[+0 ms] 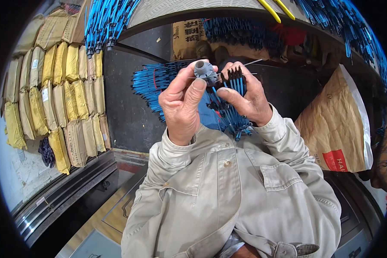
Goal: The person assembles blue plastic components into a central hub by hand and with pliers.
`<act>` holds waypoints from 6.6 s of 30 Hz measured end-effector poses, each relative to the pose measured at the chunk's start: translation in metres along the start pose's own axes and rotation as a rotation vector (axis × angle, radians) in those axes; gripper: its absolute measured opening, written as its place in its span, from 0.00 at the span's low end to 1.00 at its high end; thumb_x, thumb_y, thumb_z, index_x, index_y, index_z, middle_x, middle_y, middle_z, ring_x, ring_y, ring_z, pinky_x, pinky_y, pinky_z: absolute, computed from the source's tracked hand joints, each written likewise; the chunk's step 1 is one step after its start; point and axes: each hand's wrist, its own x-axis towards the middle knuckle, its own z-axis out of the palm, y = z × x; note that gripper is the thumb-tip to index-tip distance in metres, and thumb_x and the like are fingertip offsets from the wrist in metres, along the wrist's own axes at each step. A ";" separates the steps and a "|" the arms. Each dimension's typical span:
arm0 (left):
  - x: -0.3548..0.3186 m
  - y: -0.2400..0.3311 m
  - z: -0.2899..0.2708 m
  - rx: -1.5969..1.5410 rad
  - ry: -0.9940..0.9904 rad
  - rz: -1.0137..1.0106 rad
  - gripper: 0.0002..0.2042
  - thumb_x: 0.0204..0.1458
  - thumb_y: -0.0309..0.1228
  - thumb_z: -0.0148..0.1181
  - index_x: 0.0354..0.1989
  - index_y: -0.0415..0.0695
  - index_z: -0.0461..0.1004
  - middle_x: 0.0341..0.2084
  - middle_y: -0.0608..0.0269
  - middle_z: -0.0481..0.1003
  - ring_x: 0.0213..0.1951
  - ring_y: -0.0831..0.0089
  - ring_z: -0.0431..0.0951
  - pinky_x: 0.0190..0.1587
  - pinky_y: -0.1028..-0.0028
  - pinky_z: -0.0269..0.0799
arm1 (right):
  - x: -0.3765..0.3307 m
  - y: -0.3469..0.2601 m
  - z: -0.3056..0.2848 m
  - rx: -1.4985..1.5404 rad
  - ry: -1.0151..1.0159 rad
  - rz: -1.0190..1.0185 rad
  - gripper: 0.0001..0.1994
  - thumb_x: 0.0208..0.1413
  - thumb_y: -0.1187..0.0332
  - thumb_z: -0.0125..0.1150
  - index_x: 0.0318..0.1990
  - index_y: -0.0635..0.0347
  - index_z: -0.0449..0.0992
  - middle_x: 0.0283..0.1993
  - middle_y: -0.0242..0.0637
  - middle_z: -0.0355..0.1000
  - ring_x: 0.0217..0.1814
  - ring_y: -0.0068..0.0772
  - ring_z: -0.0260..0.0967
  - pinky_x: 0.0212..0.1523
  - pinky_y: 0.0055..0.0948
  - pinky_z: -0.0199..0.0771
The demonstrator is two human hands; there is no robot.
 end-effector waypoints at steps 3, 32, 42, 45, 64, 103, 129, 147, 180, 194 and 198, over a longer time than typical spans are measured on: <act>-0.001 0.002 -0.005 -0.062 -0.015 -0.054 0.18 0.52 0.27 0.58 0.49 0.31 0.68 0.40 0.56 0.74 0.41 0.74 0.73 0.47 0.77 0.66 | 0.000 -0.014 -0.004 -0.076 -0.058 0.173 0.16 0.46 0.69 0.64 0.41 0.61 0.66 0.38 0.32 0.63 0.43 0.21 0.58 0.46 0.22 0.58; 0.003 0.010 -0.021 -0.126 -0.237 -0.098 0.18 0.49 0.32 0.60 0.43 0.30 0.72 0.41 0.55 0.71 0.41 0.71 0.72 0.46 0.74 0.66 | 0.002 -0.007 -0.007 0.105 -0.165 0.056 0.14 0.49 0.66 0.63 0.39 0.64 0.70 0.35 0.32 0.65 0.37 0.21 0.60 0.41 0.24 0.61; 0.012 0.004 -0.033 -0.108 -0.378 -0.089 0.21 0.48 0.38 0.62 0.41 0.31 0.73 0.37 0.55 0.72 0.38 0.73 0.70 0.42 0.76 0.65 | 0.010 -0.006 -0.012 0.179 -0.342 0.277 0.16 0.48 0.61 0.65 0.38 0.64 0.70 0.32 0.29 0.65 0.35 0.19 0.59 0.40 0.23 0.60; 0.014 0.006 -0.032 -0.102 -0.456 -0.124 0.21 0.47 0.38 0.62 0.40 0.31 0.74 0.35 0.56 0.72 0.38 0.73 0.69 0.42 0.77 0.65 | 0.008 0.003 -0.007 0.354 -0.294 0.171 0.17 0.45 0.59 0.66 0.36 0.61 0.69 0.32 0.28 0.63 0.36 0.19 0.58 0.39 0.22 0.58; 0.020 0.006 -0.034 -0.056 -0.502 0.010 0.17 0.42 0.36 0.66 0.35 0.35 0.76 0.32 0.58 0.74 0.38 0.68 0.70 0.44 0.70 0.65 | 0.013 -0.020 -0.009 0.334 -0.386 0.270 0.15 0.38 0.62 0.69 0.25 0.63 0.71 0.33 0.33 0.68 0.36 0.24 0.61 0.38 0.24 0.59; 0.013 -0.004 -0.007 0.395 -0.015 0.208 0.17 0.48 0.29 0.62 0.45 0.34 0.72 0.40 0.59 0.74 0.44 0.73 0.71 0.51 0.75 0.61 | 0.012 0.007 0.012 -0.363 0.275 -0.418 0.09 0.38 0.77 0.66 0.28 0.66 0.72 0.25 0.35 0.66 0.25 0.29 0.62 0.26 0.25 0.61; 0.013 0.000 -0.017 0.275 -0.128 0.152 0.18 0.47 0.28 0.63 0.46 0.33 0.71 0.41 0.57 0.73 0.44 0.72 0.70 0.48 0.75 0.63 | 0.031 0.006 -0.012 0.186 -0.240 -0.165 0.15 0.45 0.72 0.64 0.41 0.60 0.69 0.37 0.33 0.65 0.42 0.25 0.60 0.48 0.28 0.61; 0.001 -0.015 -0.008 0.200 0.067 0.195 0.19 0.46 0.32 0.64 0.44 0.34 0.71 0.38 0.57 0.74 0.45 0.71 0.71 0.59 0.65 0.55 | -0.002 0.021 0.004 -0.350 0.123 -0.558 0.16 0.46 0.80 0.61 0.45 0.65 0.71 0.40 0.44 0.70 0.35 0.31 0.67 0.38 0.26 0.68; 0.001 -0.022 -0.007 0.521 -0.047 0.398 0.20 0.58 0.42 0.46 0.45 0.34 0.61 0.38 0.52 0.73 0.45 0.66 0.72 0.61 0.58 0.51 | -0.001 0.011 -0.003 -0.370 0.033 -0.444 0.19 0.42 0.80 0.62 0.46 0.61 0.74 0.33 0.41 0.72 0.27 0.35 0.70 0.28 0.27 0.71; -0.001 -0.022 0.000 0.413 -0.039 0.321 0.21 0.60 0.44 0.40 0.46 0.35 0.58 0.38 0.48 0.71 0.43 0.64 0.72 0.50 0.66 0.64 | 0.018 0.007 -0.016 -0.422 -0.196 -0.361 0.09 0.43 0.80 0.61 0.34 0.61 0.71 0.25 0.40 0.65 0.23 0.42 0.66 0.21 0.31 0.64; -0.004 -0.020 0.006 0.447 -0.013 0.297 0.21 0.60 0.46 0.39 0.46 0.35 0.57 0.38 0.48 0.71 0.43 0.65 0.72 0.51 0.66 0.63 | 0.020 0.012 -0.017 -0.412 -0.243 -0.390 0.09 0.43 0.80 0.61 0.34 0.61 0.70 0.27 0.40 0.65 0.22 0.43 0.65 0.21 0.32 0.64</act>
